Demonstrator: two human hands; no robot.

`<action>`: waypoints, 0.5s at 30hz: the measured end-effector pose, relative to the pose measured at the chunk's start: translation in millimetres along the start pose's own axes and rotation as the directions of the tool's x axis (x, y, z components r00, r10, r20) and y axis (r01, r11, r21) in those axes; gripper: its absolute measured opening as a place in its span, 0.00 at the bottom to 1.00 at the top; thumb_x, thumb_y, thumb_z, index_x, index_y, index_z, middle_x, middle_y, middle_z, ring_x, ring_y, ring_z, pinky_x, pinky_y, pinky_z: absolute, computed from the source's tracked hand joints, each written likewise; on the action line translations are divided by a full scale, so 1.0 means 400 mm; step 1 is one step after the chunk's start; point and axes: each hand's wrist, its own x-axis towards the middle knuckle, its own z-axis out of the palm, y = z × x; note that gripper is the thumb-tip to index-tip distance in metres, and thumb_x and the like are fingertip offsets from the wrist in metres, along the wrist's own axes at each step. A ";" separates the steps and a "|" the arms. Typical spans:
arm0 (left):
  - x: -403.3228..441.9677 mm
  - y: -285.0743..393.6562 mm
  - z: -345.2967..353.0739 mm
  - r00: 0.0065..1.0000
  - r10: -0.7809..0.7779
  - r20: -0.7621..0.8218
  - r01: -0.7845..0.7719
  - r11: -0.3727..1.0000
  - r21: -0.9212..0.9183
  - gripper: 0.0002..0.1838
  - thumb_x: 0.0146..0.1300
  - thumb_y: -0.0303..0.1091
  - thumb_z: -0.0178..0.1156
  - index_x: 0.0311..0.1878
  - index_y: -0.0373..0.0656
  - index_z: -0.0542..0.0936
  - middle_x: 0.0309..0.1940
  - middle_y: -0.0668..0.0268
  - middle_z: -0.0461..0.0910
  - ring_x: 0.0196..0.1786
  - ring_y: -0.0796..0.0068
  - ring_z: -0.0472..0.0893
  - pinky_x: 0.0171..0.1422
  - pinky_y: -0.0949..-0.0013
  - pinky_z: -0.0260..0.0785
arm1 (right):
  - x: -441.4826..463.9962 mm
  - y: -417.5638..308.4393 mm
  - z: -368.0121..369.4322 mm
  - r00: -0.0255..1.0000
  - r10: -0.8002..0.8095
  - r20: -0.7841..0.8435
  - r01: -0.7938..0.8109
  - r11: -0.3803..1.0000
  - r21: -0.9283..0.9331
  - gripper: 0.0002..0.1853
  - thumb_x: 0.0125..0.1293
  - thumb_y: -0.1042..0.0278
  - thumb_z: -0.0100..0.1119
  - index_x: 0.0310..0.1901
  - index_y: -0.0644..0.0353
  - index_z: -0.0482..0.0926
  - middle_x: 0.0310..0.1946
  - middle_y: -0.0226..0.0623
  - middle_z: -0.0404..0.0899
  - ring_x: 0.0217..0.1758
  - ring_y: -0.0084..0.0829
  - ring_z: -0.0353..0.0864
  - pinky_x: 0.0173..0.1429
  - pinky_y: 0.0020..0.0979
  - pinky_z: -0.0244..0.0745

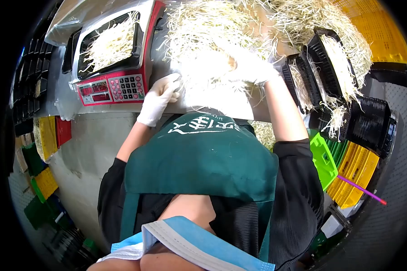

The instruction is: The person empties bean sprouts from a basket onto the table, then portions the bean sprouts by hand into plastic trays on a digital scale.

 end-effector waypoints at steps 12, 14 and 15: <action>0.141 0.076 0.140 0.598 0.635 0.488 -0.735 0.191 0.651 0.41 0.48 0.58 0.64 0.60 0.40 0.70 0.56 0.52 0.71 0.60 0.52 0.68 0.66 0.53 0.56 | -0.077 -0.029 0.189 0.976 -0.105 -0.189 -0.083 0.626 -0.775 0.44 0.50 0.49 0.64 0.67 0.62 0.61 0.64 0.54 0.63 0.69 0.46 0.61 0.73 0.41 0.52; 0.181 0.077 0.105 0.652 0.530 0.542 -0.729 0.242 0.640 0.39 0.48 0.58 0.63 0.59 0.40 0.72 0.56 0.53 0.72 0.60 0.52 0.68 0.67 0.53 0.55 | -0.076 0.001 0.172 0.983 -0.020 -0.183 -0.103 0.764 -0.637 0.54 0.42 0.38 0.64 0.67 0.64 0.58 0.66 0.58 0.58 0.72 0.53 0.52 0.73 0.48 0.47; 0.205 0.073 0.083 0.697 0.414 0.585 -0.711 0.297 0.638 0.37 0.49 0.57 0.62 0.58 0.41 0.73 0.55 0.53 0.73 0.59 0.52 0.68 0.67 0.52 0.54 | -0.075 0.012 0.160 0.984 0.009 -0.177 -0.113 0.804 -0.584 0.57 0.40 0.34 0.64 0.67 0.65 0.57 0.66 0.60 0.56 0.72 0.55 0.49 0.73 0.50 0.45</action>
